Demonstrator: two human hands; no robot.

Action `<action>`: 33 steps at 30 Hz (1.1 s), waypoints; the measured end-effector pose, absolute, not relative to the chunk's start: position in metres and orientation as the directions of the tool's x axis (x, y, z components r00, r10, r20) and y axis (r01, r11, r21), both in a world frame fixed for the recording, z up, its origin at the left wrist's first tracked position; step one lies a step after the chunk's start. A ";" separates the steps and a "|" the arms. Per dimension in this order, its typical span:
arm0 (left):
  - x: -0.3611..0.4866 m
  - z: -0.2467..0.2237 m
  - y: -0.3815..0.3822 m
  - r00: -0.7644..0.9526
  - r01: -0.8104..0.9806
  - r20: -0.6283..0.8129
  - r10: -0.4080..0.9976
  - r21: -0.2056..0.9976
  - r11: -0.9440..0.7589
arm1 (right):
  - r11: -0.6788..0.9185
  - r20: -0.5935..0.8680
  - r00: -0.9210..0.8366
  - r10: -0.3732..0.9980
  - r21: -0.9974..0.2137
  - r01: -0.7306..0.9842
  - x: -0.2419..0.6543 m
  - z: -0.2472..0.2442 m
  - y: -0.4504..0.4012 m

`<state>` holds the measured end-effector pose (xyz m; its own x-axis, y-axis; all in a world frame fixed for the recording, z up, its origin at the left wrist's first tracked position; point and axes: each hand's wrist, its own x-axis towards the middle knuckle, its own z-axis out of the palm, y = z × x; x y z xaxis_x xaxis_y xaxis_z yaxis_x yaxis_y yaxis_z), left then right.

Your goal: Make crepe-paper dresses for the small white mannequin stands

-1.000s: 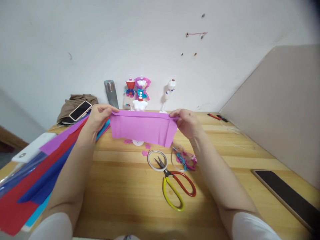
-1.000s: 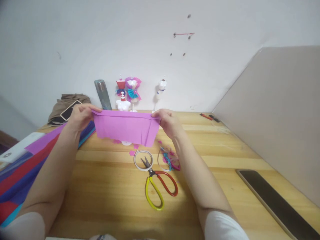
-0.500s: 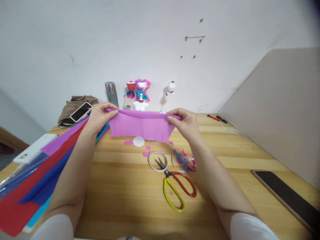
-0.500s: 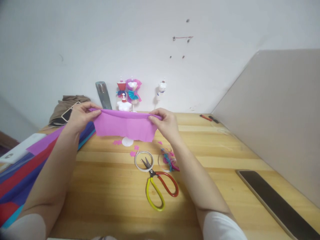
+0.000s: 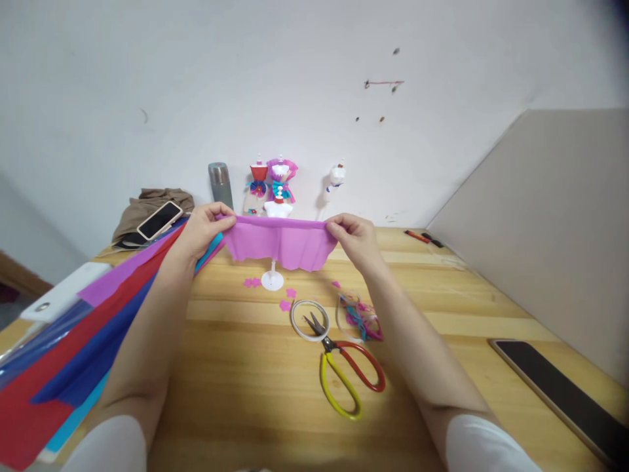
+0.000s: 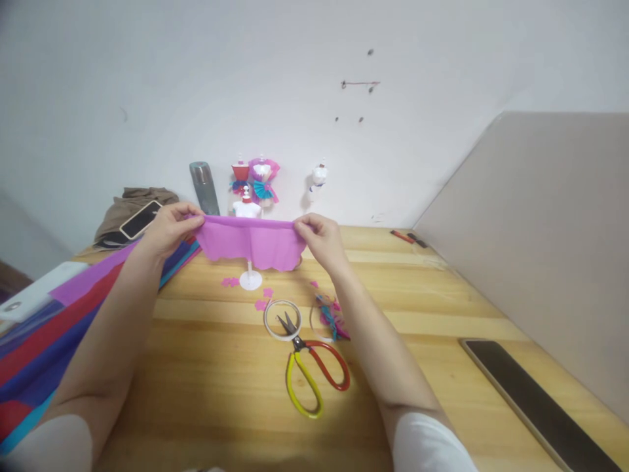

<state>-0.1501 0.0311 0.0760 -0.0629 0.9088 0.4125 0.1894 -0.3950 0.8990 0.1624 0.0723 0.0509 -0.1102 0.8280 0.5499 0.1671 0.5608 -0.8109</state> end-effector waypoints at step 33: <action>-0.144 0.093 0.008 0.340 0.435 0.149 0.929 0.851 -0.296 | 0.428 0.265 -0.545 0.795 -0.882 0.195 0.186 0.078 0.024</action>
